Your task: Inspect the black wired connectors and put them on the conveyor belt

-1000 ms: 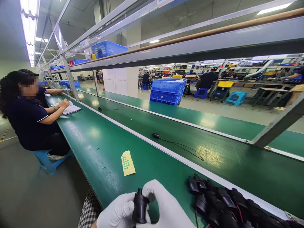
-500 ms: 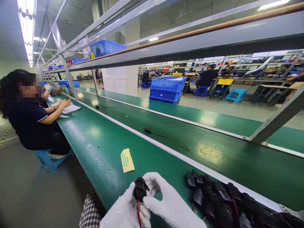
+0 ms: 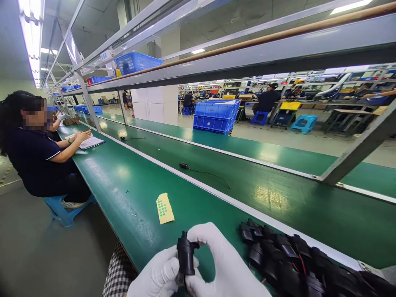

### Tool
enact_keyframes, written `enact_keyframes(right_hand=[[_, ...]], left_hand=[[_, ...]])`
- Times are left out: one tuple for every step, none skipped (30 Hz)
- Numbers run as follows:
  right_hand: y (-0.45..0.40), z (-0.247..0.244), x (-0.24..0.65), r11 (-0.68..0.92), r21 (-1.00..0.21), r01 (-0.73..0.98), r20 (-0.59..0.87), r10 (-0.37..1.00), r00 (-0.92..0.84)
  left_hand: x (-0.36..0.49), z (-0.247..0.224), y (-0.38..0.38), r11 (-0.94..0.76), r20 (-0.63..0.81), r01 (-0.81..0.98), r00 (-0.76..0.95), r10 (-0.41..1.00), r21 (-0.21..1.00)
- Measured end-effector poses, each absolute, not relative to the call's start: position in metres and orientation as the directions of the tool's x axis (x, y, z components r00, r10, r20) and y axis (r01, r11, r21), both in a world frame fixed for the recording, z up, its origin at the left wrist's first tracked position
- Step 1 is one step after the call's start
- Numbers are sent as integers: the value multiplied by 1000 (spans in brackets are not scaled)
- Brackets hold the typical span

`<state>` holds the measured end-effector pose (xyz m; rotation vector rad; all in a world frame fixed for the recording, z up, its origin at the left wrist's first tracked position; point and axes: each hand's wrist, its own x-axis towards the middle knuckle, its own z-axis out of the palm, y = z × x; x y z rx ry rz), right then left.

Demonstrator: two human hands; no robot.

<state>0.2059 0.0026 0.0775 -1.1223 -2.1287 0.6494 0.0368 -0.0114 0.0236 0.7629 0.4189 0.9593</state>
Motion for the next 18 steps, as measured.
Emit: enact_keyframes(right_hand=[[3, 76, 209, 539, -656, 529, 314, 832, -458], [3, 74, 212, 550, -649, 525, 320, 824, -468], [4, 71, 216, 550, -651, 524, 330, 826, -458], [5, 68, 219, 545, -656, 522, 345, 832, -435], [6, 65, 223, 535, -661, 526, 350, 840, -415], [6, 63, 225, 523, -663, 535, 346, 848, -400], [5, 61, 227, 516, -661, 545, 342, 854, -393], [4, 60, 228, 514, -656, 553, 337, 855, -395], [2, 61, 227, 516, -648, 560, 332, 853, -402], [0, 62, 226, 523, -643, 560, 326, 848, -417], [-2, 64, 223, 534, -641, 551, 331, 840, -430], [-4, 66, 220, 546, -642, 538, 341, 832, -438], [-6, 69, 217, 558, -643, 524, 352, 824, -445], [-8, 71, 213, 570, -642, 513, 363, 815, -451], [-8, 73, 210, 578, -644, 502, 374, 809, -452], [-8, 75, 207, 583, -649, 489, 382, 805, -454], [-8, 76, 204, 575, -662, 481, 374, 809, -452], [-6, 77, 202, 550, -684, 480, 349, 824, -447]], left_hand=[[32, 26, -10, 252, 43, -513, 495, 868, 821], [27, 29, -10, 157, 65, -433, 454, 889, 888], [23, 32, -9, 72, 73, -330, 407, 911, 941], [20, 36, -9, -4, 82, -221, 348, 934, 975], [17, 39, -9, -70, 101, -117, 292, 951, 991], [16, 41, -9, -128, 131, -27, 248, 960, 991], [15, 44, -9, -179, 167, 38, 224, 960, 983], [15, 46, -9, -221, 201, 73, 219, 955, 973], [15, 47, -10, -253, 230, 86, 218, 948, 964], [16, 48, -11, -276, 251, 92, 219, 943, 957], [16, 49, -12, -292, 265, 97, 220, 939, 952], [16, 50, -13, -302, 274, 101, 220, 936, 948], [16, 51, -14, -308, 279, 106, 226, 933, 945], [16, 52, -15, -311, 281, 109, 232, 931, 944], [16, 52, -15, -312, 279, 112, 242, 929, 943], [16, 52, -16, -312, 276, 117, 249, 928, 943], [15, 52, -16, -312, 276, 122, 246, 929, 942], [15, 50, -16, -313, 278, 129, 236, 931, 941]])
